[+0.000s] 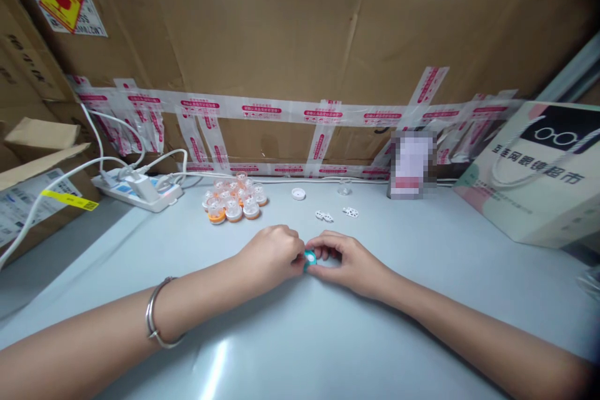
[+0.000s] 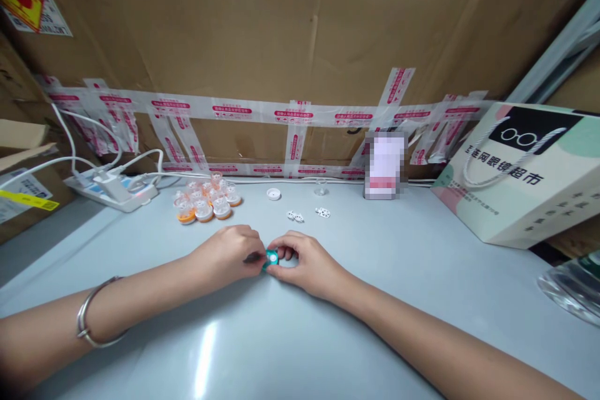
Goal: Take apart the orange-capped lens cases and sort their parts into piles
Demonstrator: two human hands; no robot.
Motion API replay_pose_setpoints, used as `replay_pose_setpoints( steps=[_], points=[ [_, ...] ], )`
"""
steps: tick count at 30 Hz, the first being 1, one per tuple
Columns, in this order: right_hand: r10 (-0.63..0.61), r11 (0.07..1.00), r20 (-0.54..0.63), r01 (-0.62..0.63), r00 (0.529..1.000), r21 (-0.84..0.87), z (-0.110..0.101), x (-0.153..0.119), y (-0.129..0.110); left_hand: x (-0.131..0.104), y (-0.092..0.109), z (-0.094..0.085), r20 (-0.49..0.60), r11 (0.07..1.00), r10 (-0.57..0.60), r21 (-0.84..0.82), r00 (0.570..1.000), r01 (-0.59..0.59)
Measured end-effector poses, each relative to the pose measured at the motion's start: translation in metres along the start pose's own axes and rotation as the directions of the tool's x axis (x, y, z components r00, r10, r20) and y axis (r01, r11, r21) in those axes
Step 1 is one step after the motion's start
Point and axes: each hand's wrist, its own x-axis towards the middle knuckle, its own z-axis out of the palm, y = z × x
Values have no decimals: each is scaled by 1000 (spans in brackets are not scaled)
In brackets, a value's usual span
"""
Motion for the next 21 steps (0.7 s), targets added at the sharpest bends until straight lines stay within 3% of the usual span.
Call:
replay_pose_setpoints(
  steps=[5,8,11,15,21],
  points=[
    [1,1000,-3,-1,1000,6,1,0,1,-4,-3,4,-94,998,44,42,995,-40],
    [2,1000,-4,-2,1000,17,1,-1,2,-6,-19,2,-178,999,53,0,983,-54],
    [-1,1000,-4,1,1000,23,0,-2,3,-6,-43,-1,-256,990,105,122,961,-76],
    [-6,999,4,6,1000,31,-2,-3,3,-4,-66,2,-237,958,202,250,950,-141],
    [-13,1000,2,13,1000,24,-3,-3,2,-4,-70,3,-207,967,219,175,953,-185]
  ],
)
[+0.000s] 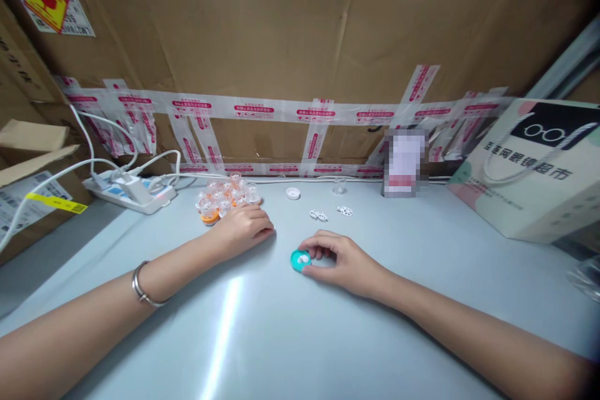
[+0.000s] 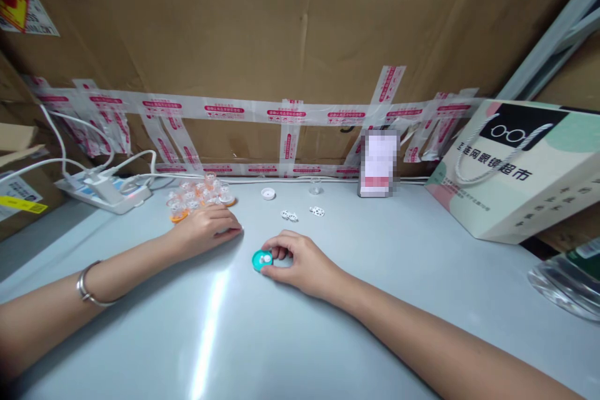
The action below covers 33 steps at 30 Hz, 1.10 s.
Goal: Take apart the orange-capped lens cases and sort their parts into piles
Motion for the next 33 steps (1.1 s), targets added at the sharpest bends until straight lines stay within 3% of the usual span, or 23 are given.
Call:
replay_pose_setpoints(
  steps=[5,10,14,18,24,28,33],
  points=[
    [-10,1000,0,10,1000,6,-1,0,3,1,21,-10,-46,951,-117,-293,992,99],
    [-56,998,-6,56,998,15,-1,-2,4,2,54,-8,124,803,-208,-544,970,241],
    [-95,995,-17,95,995,-9,0,-4,2,2,61,0,160,740,-290,-587,943,327],
    [-104,993,9,104,995,-61,-1,-4,1,0,60,3,156,714,-315,-611,936,342],
    [-23,975,41,31,999,-221,-6,3,-9,1,61,4,173,701,-298,-629,939,338],
    [60,911,99,-14,993,-413,-6,6,-24,2,61,5,179,707,-269,-631,946,321],
    [156,745,145,-20,977,-667,2,6,-38,1,65,4,250,697,-276,-613,928,372]
  ],
)
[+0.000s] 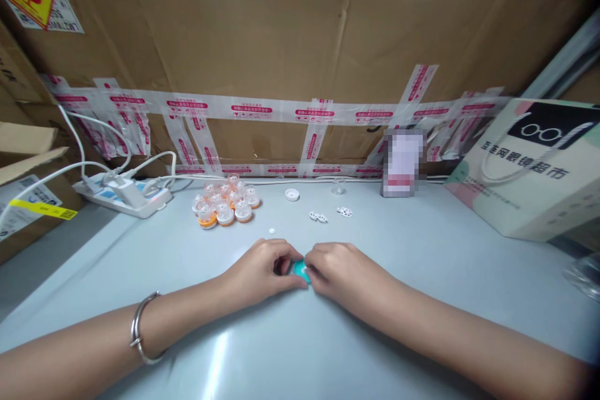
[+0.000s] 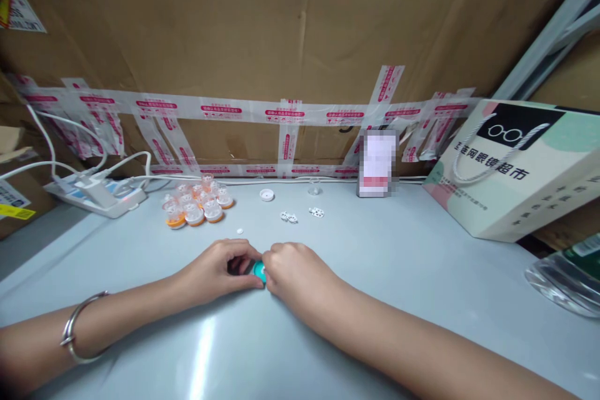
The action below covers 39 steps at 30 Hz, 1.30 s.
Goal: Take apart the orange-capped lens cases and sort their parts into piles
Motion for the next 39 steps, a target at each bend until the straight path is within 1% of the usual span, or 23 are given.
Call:
replay_pose_setpoints(
  steps=[2,5,7,9,11,13,15,17,19,21,22,24,26,28,30,32,34,36,39],
  points=[
    [-12,997,-1,12,1000,-70,3,-1,-3,-2,1,1,11,999,-39,2,999,39],
    [-73,995,-71,68,995,-75,8,-5,0,-3,1,3,8,998,-60,3,998,60],
    [-102,994,-141,105,985,18,8,-6,6,-4,1,3,4,998,-66,1,998,66],
    [-90,972,-235,137,968,191,4,-2,14,-4,1,3,-6,998,-64,0,998,64],
    [-43,920,-342,171,939,353,1,7,22,-5,2,1,-8,999,-54,-2,999,54],
    [-17,881,-426,214,904,421,2,22,28,-6,3,0,-7,999,-45,-1,999,45],
    [-74,879,-473,281,878,384,9,39,32,-6,4,0,-8,999,-45,6,999,45],
    [-179,893,-493,351,852,283,19,54,33,-6,4,-1,-10,999,-50,18,999,50],
    [-260,901,-502,394,825,180,28,65,31,-5,3,0,-3,998,-55,24,998,55],
    [-295,900,-512,415,806,135,34,70,29,-5,3,0,-1,998,-59,22,998,59],
    [-299,895,-515,424,803,141,35,72,29,-4,2,0,-2,998,-60,19,998,60],
    [-270,880,-513,425,815,212,34,71,28,-5,3,0,-5,998,-56,17,998,56],
    [-190,855,-497,392,846,339,29,66,30,-5,3,0,-6,998,-53,17,999,53],
    [-77,817,-462,321,884,479,23,55,34,-5,4,-1,-6,999,-48,17,999,48],
    [10,770,-398,247,917,589,19,38,39,-5,4,-2,-8,999,-34,18,999,34],
    [22,738,-320,200,947,645,17,19,44,-5,3,-1,-9,1000,-9,25,1000,9],
    [-6,739,-267,184,964,649,17,3,46,-4,2,0,-14,999,19,35,1000,-18],
    [-16,760,-253,176,967,625,20,-6,45,-4,1,1,-29,999,40,35,999,-39],
    [-20,778,-258,177,966,603,22,-8,40,-4,2,1,-77,998,62,-6,995,-62]
  ],
)
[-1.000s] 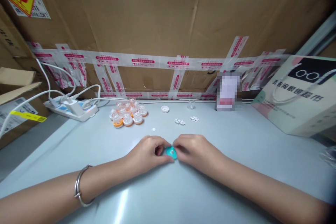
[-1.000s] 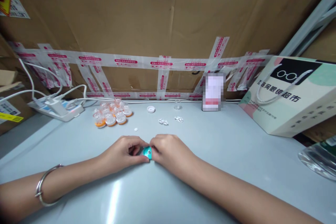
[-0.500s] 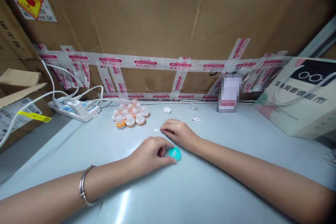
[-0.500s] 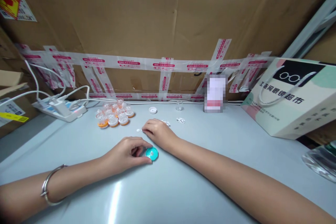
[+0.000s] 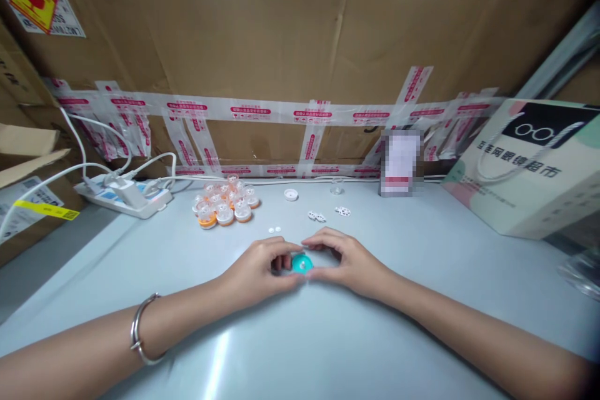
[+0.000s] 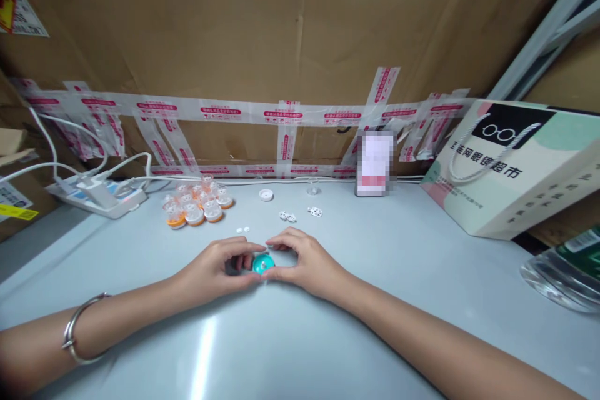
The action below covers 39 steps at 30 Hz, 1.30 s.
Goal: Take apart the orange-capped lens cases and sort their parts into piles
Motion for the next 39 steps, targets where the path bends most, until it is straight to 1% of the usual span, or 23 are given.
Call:
replay_pose_setpoints(
  steps=[3,5,8,10,13,16,18,21,24,26,28,30,33,35,37,39],
  points=[
    [-13,1000,13,13,1000,12,3,4,-2,2,3,-2,-55,999,22,-35,998,-24],
    [-19,1000,11,19,1000,17,4,4,-2,4,3,-4,-58,998,57,-8,997,-58],
    [-34,999,4,34,999,-8,5,3,-2,9,2,-3,-32,978,162,139,986,-156],
    [-43,999,-2,43,999,-32,6,2,-2,12,1,-1,-4,933,247,272,969,-236],
    [-47,998,-9,46,999,-47,7,2,-1,15,0,0,38,821,372,452,927,-348],
    [-58,997,-21,57,998,-45,9,3,0,16,1,-1,90,654,496,616,864,-440],
    [-77,996,-29,76,997,-45,10,3,0,16,4,-3,147,542,555,683,819,-490],
    [-104,993,-37,102,994,-54,11,4,1,16,10,-6,236,405,608,729,758,-552],
    [-111,992,-40,108,993,-71,11,4,0,16,15,-7,300,287,646,756,702,-588],
    [-110,991,-40,106,993,-84,11,4,-1,16,17,-7,333,225,664,765,669,-604],
    [-110,990,-37,106,993,-93,10,4,-1,15,19,-6,364,181,669,766,648,-616],
    [-112,989,-36,108,993,-97,10,4,0,15,20,-6,392,148,667,764,634,-628],
    [-109,989,-35,105,993,-99,10,4,0,14,22,-8,428,110,654,762,623,-639],
    [-102,991,-35,98,994,-96,10,3,-1,15,23,-9,442,100,649,757,619,-646],
    [-90,993,-36,86,995,-85,11,3,-2,17,21,-10,430,143,637,750,640,-646],
    [-72,995,-39,69,997,-72,11,2,-2,21,17,-9,387,245,620,731,683,-637]
  ],
)
